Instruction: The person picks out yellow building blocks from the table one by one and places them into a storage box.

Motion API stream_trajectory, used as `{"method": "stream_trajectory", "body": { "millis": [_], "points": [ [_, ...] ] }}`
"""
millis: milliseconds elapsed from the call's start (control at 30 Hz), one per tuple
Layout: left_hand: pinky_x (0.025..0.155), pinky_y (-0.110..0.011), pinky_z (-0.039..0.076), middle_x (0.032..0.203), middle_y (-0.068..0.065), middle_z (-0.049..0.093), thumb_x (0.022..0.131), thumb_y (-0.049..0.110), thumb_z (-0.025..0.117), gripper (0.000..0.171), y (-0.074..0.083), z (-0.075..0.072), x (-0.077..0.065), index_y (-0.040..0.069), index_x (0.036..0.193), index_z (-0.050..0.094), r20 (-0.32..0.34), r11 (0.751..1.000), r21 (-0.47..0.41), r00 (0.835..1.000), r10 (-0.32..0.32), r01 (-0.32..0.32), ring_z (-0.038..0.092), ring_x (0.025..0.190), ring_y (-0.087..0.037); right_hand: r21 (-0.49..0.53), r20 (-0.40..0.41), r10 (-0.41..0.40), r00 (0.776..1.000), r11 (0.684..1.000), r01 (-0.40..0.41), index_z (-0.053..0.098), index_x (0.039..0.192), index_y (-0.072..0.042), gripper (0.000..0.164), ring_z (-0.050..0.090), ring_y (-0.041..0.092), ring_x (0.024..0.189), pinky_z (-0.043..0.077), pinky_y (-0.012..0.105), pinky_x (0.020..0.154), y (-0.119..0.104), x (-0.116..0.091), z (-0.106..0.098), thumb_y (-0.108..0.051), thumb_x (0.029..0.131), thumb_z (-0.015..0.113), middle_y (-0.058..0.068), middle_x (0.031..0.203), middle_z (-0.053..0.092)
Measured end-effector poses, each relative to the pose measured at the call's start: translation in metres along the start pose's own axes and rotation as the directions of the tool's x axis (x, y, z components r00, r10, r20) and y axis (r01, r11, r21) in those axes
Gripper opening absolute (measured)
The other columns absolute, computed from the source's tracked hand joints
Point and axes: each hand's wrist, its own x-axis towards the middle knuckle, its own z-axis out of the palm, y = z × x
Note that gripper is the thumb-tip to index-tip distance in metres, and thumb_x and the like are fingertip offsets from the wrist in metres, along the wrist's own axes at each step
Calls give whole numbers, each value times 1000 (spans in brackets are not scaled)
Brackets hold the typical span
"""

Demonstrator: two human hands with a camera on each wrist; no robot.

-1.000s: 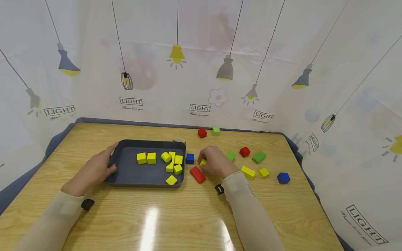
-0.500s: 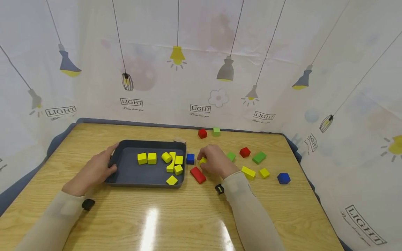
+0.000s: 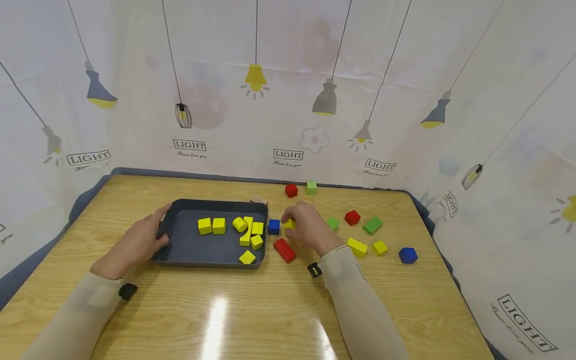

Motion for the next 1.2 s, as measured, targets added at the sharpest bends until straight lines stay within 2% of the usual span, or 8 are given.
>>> {"method": "stream_trajectory", "body": {
  "millis": [267,467,633,1033,1200],
  "points": [
    [72,-45,52,109,-23,58,93,8,66,83,2,0,0,1,159,16,2,1000,5,1000,-2,2,59,87,-30,11,-88,-54,995,998,55,75,100,-18,20,57,16,89,52,29,79,-15,-5,-4,-14,81,83,-4,98,63],
    [84,-53,51,129,-35,52,94,6,65,83,1,1,1,0,159,14,14,1000,-5,1000,-13,13,60,105,-41,22,-129,-69,989,997,72,73,98,-22,22,57,13,88,52,25,77,-29,-7,-5,-14,81,84,-6,101,61],
    [88,-56,50,135,-37,48,94,6,64,83,1,2,2,0,159,13,16,1000,-9,1000,-16,16,57,113,-45,15,-121,-94,988,995,97,74,100,-20,20,57,11,89,51,22,76,-38,-7,-6,-17,82,83,-7,101,62],
    [87,-55,50,134,-36,49,94,6,64,83,1,1,1,-1,159,13,16,1000,2,1000,-17,17,58,111,-44,31,-105,-208,973,977,212,74,106,-13,24,58,15,88,51,24,76,-63,-2,6,-13,83,80,0,102,60],
    [86,-54,50,135,-37,48,94,6,64,83,1,1,1,-1,159,13,20,1000,-4,1000,-17,17,58,110,-43,44,-84,-241,967,969,245,74,107,-12,25,56,16,89,51,22,76,-72,1,15,-14,83,81,0,103,60]
  ]
}}
